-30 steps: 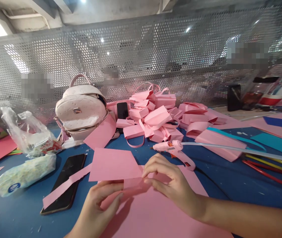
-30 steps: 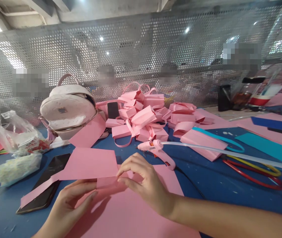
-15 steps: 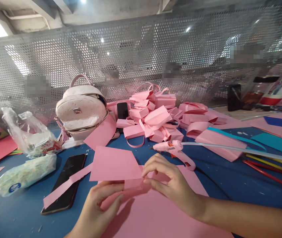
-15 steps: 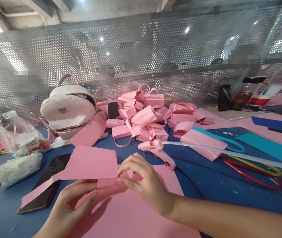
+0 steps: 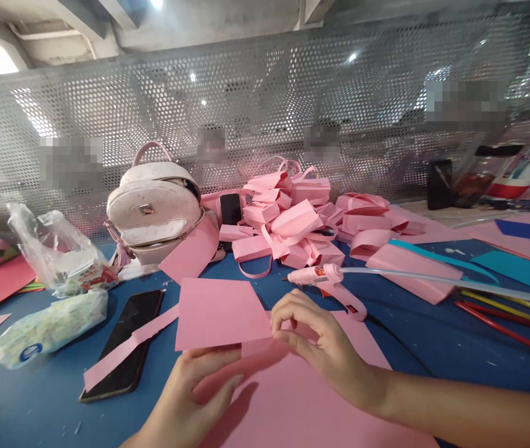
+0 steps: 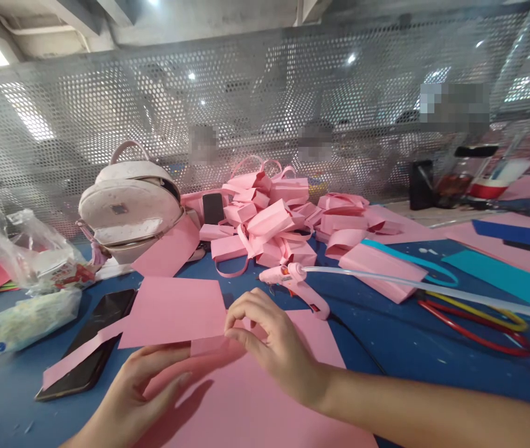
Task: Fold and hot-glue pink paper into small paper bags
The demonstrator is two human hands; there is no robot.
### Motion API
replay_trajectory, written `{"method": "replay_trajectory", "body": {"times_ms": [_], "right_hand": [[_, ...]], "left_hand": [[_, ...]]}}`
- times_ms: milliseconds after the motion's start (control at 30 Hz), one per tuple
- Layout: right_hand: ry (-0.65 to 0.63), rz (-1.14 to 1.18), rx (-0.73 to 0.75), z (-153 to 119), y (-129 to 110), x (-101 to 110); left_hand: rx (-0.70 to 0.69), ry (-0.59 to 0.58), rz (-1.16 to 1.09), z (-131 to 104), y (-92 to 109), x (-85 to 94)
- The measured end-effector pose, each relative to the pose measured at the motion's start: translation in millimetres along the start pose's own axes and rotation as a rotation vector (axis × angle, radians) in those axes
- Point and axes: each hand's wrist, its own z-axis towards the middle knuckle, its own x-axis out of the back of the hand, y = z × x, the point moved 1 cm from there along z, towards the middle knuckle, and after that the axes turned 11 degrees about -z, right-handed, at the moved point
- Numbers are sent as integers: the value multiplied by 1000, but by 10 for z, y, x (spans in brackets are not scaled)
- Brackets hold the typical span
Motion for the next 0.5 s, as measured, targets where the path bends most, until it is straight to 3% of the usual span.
{"method": "replay_trajectory", "body": {"times_ms": [233,500], "right_hand": [[-5,-12,47,-10,-39,21],[19,-48,77,2,-35,3]], "left_hand": [[30,-81,215,-115,-85,-9],[25,-198,-12,15,40,-53]]}}
